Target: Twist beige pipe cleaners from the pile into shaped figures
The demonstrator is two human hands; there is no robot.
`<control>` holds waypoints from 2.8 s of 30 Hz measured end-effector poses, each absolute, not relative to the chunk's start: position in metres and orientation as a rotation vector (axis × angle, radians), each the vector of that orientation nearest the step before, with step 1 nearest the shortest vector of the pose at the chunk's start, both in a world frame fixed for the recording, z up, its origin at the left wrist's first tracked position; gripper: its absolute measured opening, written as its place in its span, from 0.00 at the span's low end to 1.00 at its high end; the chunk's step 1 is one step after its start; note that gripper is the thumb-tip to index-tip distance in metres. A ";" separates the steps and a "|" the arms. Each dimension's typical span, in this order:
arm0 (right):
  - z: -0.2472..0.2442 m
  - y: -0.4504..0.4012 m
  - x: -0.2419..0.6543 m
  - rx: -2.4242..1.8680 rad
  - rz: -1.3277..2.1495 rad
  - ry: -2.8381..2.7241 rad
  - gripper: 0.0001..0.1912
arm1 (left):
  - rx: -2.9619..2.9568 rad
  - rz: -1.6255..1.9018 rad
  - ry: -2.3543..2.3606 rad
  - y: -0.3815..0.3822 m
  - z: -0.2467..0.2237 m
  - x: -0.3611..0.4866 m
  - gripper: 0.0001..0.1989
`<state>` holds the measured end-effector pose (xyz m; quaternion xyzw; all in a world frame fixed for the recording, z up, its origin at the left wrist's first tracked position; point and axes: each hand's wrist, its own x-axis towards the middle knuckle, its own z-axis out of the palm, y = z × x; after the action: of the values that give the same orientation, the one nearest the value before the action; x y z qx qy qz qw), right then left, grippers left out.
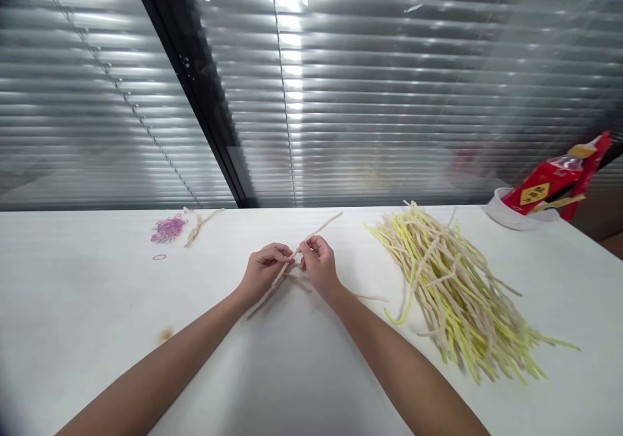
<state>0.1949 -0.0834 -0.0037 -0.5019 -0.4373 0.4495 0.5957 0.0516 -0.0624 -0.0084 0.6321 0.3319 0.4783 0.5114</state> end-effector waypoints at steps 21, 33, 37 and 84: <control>-0.008 -0.085 0.195 -1.077 1.081 -1.195 0.12 | 1.100 0.953 0.735 -0.062 0.002 0.049 0.13; -0.003 -0.087 0.197 -1.152 1.055 -1.315 0.11 | 1.218 0.740 0.718 -0.058 0.005 0.044 0.15; -0.003 -0.088 0.197 -1.159 1.097 -1.318 0.11 | 1.216 0.725 0.731 -0.059 0.009 0.043 0.14; -0.004 -0.086 0.195 -1.252 1.124 -1.285 0.14 | 1.448 0.864 0.899 -0.064 0.001 0.048 0.14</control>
<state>0.1950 -0.0858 -0.0040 -0.5154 -0.5290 0.4626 0.4903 0.0477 -0.0636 0.0009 0.6188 0.3840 0.3691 0.5774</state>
